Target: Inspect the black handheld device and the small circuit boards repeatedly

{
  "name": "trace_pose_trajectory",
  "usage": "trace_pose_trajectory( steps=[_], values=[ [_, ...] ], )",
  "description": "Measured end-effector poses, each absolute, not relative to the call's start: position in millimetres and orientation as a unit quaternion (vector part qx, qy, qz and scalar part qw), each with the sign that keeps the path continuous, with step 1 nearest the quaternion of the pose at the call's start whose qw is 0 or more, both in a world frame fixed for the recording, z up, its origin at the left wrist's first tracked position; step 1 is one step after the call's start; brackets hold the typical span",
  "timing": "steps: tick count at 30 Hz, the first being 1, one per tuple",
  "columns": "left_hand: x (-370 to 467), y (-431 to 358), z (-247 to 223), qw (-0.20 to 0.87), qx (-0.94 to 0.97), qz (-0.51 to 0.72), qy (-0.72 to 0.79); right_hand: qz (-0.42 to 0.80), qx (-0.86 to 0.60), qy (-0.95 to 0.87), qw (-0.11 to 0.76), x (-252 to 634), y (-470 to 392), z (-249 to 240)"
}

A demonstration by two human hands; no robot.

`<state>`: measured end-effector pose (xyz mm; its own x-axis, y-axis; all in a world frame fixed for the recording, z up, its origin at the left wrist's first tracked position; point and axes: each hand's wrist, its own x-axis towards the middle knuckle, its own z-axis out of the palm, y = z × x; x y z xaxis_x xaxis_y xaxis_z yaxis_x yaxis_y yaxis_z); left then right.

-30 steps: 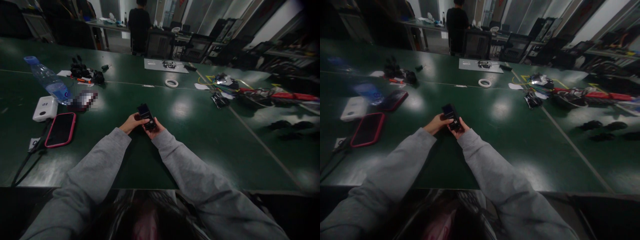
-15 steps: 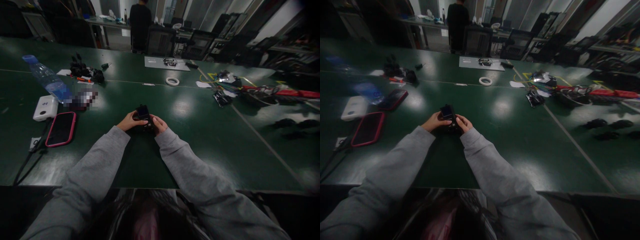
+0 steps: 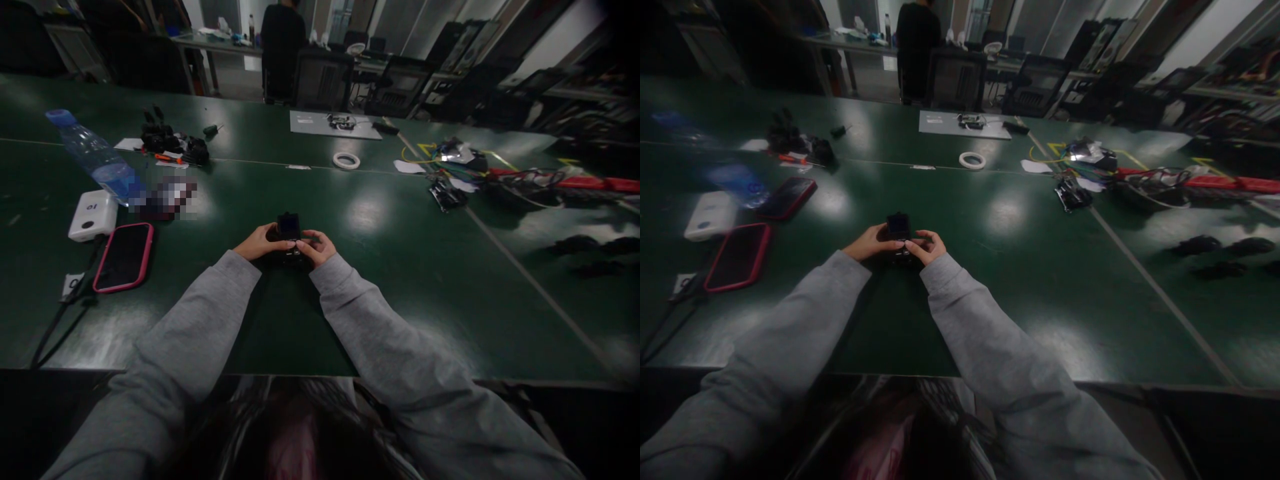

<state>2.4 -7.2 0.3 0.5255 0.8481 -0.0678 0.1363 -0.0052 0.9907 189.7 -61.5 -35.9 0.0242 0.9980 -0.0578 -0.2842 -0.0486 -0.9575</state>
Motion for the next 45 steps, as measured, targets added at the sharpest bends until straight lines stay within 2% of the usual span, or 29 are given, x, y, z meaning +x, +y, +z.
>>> trace_pose_trajectory(
  steps=[17, 45],
  values=[
    [4.7, 0.5, -10.2, 0.606, 0.637, 0.285, 0.382, 0.566, -0.430, -0.373, 0.596, 182.0, -65.3, -30.7],
    [3.9, 2.2, -10.9, 0.604, 0.647, 0.272, 0.378, 0.547, -0.430, -0.463, 0.548, 184.9, -62.8, -36.3]
  ],
)
